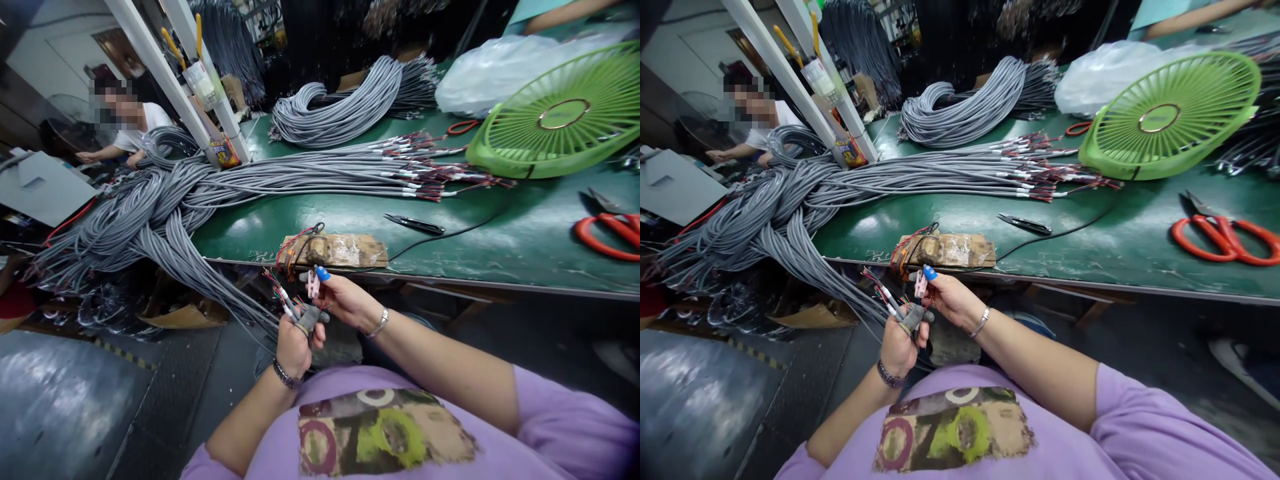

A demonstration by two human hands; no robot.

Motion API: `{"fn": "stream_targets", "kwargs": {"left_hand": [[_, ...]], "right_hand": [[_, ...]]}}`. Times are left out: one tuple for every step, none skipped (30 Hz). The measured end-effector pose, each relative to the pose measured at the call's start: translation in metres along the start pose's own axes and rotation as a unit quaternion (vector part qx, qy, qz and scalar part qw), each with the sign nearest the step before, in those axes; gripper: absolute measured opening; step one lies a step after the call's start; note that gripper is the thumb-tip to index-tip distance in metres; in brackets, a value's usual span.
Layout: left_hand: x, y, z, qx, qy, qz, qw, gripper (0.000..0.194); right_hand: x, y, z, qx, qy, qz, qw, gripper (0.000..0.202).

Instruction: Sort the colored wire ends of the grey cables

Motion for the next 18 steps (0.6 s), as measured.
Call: {"fn": "stream_targets", "kwargs": {"left_hand": [[0.0, 0.0, 0.0, 0.002, -0.002, -0.001, 1.0, 0.042], [0.0, 0.0, 0.0, 0.004, -0.002, -0.001, 1.0, 0.042], [0.0, 0.001, -0.001, 0.007, -0.001, 0.0, 1.0, 0.043], [-0.001, 0.003, -0.001, 0.009, 0.001, 0.001, 1.0, 0.042], [-0.001, 0.004, -0.002, 0.01, 0.002, 0.002, 1.0, 0.042], [-0.001, 0.007, -0.002, 0.01, 0.002, 0.003, 1.0, 0.041], [-0.002, 0.009, -0.002, 0.01, 0.001, 0.004, 1.0, 0.041], [-0.002, 0.011, -0.003, 0.01, -0.002, 0.006, 1.0, 0.04], [-0.003, 0.013, -0.003, 0.011, -0.005, 0.009, 1.0, 0.039], [-0.003, 0.015, -0.003, 0.016, -0.006, 0.015, 1.0, 0.039], [-0.004, 0.016, -0.003, 0.023, -0.006, 0.021, 1.0, 0.039], [-0.003, 0.017, -0.003, 0.031, -0.003, 0.026, 0.999, 0.039], [-0.003, 0.017, -0.003, 0.041, 0.001, 0.031, 0.999, 0.039], [-0.002, 0.016, -0.003, 0.049, 0.005, 0.035, 0.998, 0.04], [0.0, 0.016, -0.002, 0.056, 0.009, 0.038, 0.998, 0.04], [0.001, 0.015, -0.001, 0.061, 0.013, 0.04, 0.997, 0.041], [0.002, 0.014, 0.0, 0.065, 0.017, 0.041, 0.997, 0.042], [0.003, 0.013, 0.001, 0.069, 0.02, 0.041, 0.997, 0.042]], "right_hand": [[0.001, 0.001, 0.0, 0.0, -0.001, 0.002, 1.0, 0.033], [0.001, 0.001, -0.001, -0.002, -0.003, 0.007, 1.0, 0.034], [0.002, 0.003, -0.001, -0.006, -0.006, 0.017, 1.0, 0.036], [0.002, 0.004, -0.002, -0.011, -0.009, 0.03, 0.999, 0.039], [0.002, 0.005, -0.002, -0.017, -0.013, 0.045, 0.999, 0.041], [0.001, 0.005, -0.002, -0.024, -0.016, 0.06, 0.998, 0.043], [0.0, 0.006, -0.002, -0.03, -0.016, 0.072, 0.997, 0.044], [-0.001, 0.006, -0.002, -0.035, -0.013, 0.079, 0.996, 0.043], [-0.002, 0.006, -0.002, -0.038, -0.008, 0.078, 0.996, 0.04], [-0.003, 0.006, -0.002, -0.041, -0.002, 0.07, 0.997, 0.036], [-0.003, 0.006, -0.002, -0.042, 0.006, 0.059, 0.997, 0.031], [-0.003, 0.005, -0.002, -0.042, 0.012, 0.047, 0.998, 0.027], [-0.003, 0.005, -0.002, -0.042, 0.018, 0.036, 0.998, 0.025], [-0.002, 0.005, -0.003, -0.041, 0.027, 0.023, 0.999, 0.026], [-0.001, 0.005, -0.004, -0.035, 0.042, 0.006, 0.999, 0.028], [0.0, 0.005, -0.005, -0.025, 0.064, -0.019, 0.997, 0.032], [0.0, 0.005, -0.007, -0.011, 0.089, -0.051, 0.995, 0.035], [0.0, 0.006, -0.008, 0.002, 0.111, -0.084, 0.99, 0.038]]}}
Point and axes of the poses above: each hand's wrist, its own y-axis away from the middle knuckle, its own z-axis out of the palm, x = y × z, the point moved 2 cm from there along -y, towards the middle knuckle, and after that the axes turned 8 degrees about -y, right-handed, at the moved point
